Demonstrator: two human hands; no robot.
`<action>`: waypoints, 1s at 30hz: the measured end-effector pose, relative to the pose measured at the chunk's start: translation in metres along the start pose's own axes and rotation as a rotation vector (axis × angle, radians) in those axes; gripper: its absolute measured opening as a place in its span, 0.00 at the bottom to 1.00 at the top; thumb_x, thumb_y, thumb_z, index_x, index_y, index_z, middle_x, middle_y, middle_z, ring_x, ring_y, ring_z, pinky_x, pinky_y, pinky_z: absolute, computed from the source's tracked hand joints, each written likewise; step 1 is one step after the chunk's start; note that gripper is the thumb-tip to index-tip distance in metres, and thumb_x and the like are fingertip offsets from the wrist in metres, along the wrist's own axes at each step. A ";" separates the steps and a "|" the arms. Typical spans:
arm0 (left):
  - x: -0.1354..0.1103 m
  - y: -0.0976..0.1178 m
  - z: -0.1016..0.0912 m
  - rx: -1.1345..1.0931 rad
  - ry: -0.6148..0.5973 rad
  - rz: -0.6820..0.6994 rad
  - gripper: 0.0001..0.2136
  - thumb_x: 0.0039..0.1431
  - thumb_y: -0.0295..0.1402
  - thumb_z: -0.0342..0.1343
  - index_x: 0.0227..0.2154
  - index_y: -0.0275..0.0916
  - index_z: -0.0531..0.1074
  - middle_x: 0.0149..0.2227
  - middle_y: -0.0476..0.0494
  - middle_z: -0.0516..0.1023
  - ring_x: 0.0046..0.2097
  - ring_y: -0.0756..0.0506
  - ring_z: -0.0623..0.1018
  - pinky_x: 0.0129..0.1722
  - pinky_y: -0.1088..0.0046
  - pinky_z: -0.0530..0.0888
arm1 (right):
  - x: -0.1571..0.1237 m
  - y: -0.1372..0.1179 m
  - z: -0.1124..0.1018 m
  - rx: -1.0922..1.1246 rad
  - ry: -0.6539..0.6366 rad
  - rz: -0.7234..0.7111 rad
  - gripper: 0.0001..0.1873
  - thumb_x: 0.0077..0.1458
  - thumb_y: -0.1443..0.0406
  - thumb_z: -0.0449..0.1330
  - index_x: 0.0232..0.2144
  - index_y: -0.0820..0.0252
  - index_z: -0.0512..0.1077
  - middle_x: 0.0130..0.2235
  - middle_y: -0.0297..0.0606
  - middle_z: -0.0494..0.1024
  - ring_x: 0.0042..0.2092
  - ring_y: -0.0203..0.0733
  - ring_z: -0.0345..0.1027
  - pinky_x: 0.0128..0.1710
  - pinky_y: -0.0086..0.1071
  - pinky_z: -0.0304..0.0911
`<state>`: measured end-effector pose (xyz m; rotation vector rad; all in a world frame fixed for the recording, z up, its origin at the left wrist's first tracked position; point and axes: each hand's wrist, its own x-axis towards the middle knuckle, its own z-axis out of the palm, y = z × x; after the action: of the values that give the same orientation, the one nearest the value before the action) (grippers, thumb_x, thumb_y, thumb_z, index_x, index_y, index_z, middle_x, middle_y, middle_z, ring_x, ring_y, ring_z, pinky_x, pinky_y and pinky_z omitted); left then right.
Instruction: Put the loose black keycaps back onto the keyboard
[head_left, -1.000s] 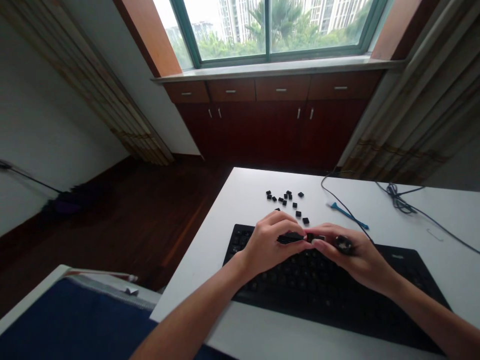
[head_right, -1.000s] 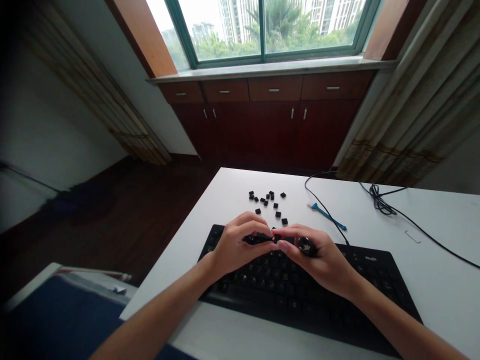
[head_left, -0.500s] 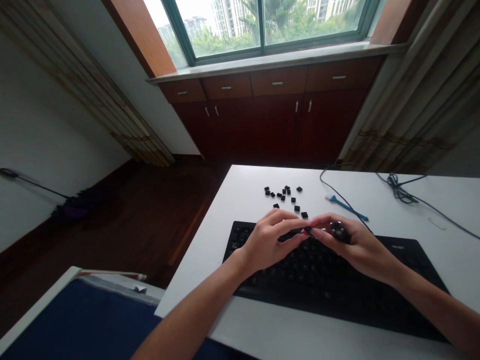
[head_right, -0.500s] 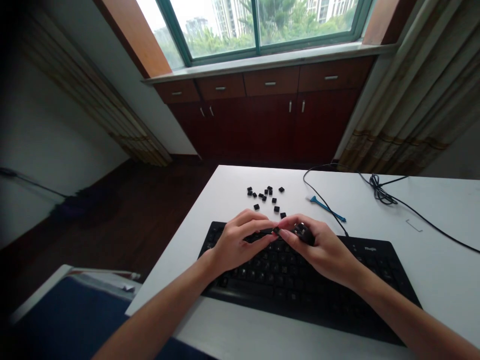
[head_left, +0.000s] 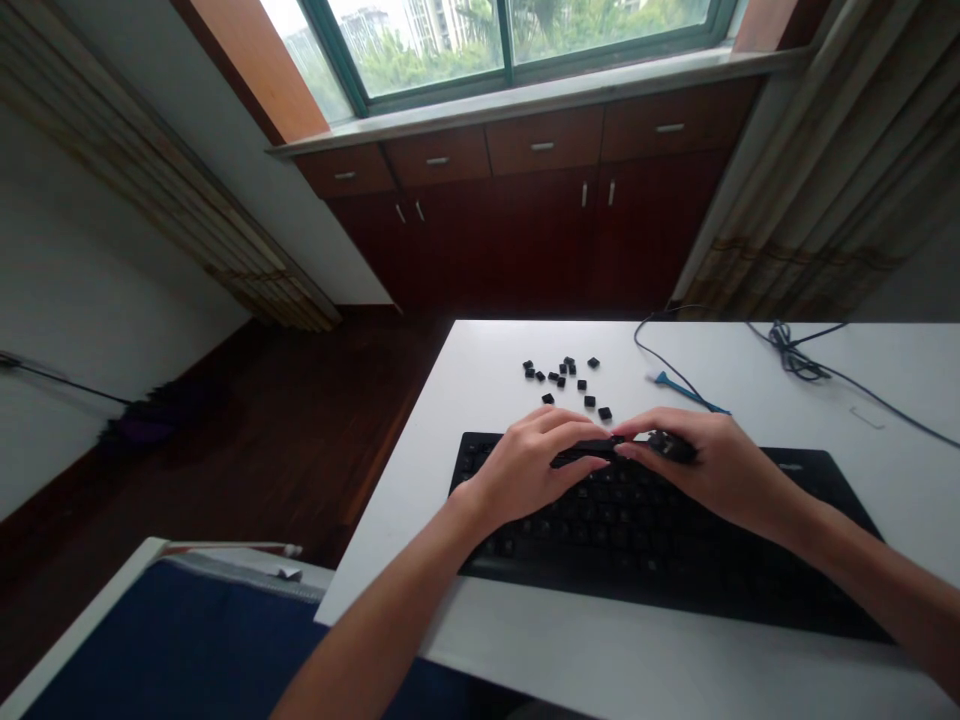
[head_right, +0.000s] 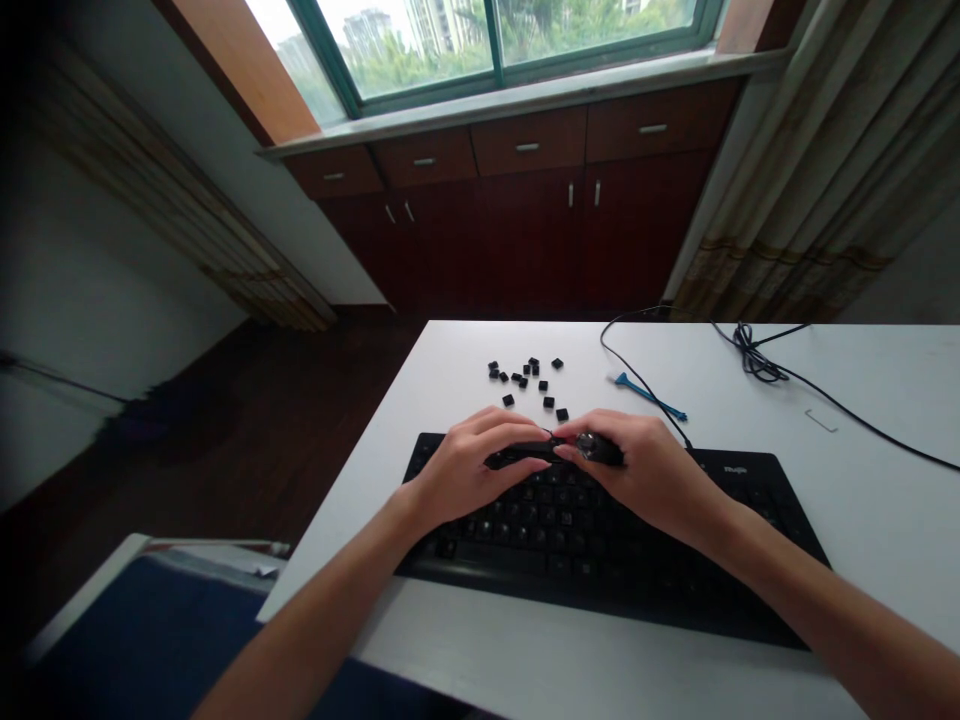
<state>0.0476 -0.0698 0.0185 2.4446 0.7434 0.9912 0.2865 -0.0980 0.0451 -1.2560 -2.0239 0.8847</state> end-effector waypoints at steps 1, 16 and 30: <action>0.000 -0.004 -0.007 0.054 -0.054 -0.014 0.12 0.64 0.32 0.58 0.49 0.41 0.74 0.46 0.43 0.80 0.47 0.46 0.78 0.48 0.66 0.76 | 0.000 0.002 0.000 -0.043 0.016 -0.010 0.12 0.60 0.58 0.62 0.45 0.53 0.78 0.44 0.35 0.82 0.45 0.43 0.76 0.49 0.36 0.70; -0.029 -0.111 -0.035 -0.002 0.348 -0.634 0.15 0.62 0.42 0.57 0.45 0.39 0.76 0.34 0.45 0.79 0.30 0.51 0.74 0.27 0.77 0.69 | 0.001 0.017 0.022 -0.403 -0.085 -0.008 0.12 0.62 0.59 0.57 0.43 0.52 0.78 0.47 0.39 0.80 0.38 0.46 0.76 0.40 0.41 0.72; -0.026 -0.104 -0.035 0.053 0.261 -0.564 0.12 0.63 0.37 0.55 0.45 0.39 0.75 0.32 0.48 0.79 0.29 0.52 0.73 0.31 0.76 0.70 | 0.006 0.011 0.016 -0.296 -0.141 0.105 0.12 0.61 0.55 0.59 0.40 0.52 0.78 0.45 0.39 0.79 0.41 0.49 0.76 0.44 0.43 0.70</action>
<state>-0.0272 0.0010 -0.0267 1.9737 1.4583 1.0658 0.2779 -0.0929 0.0274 -1.5082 -2.2811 0.7591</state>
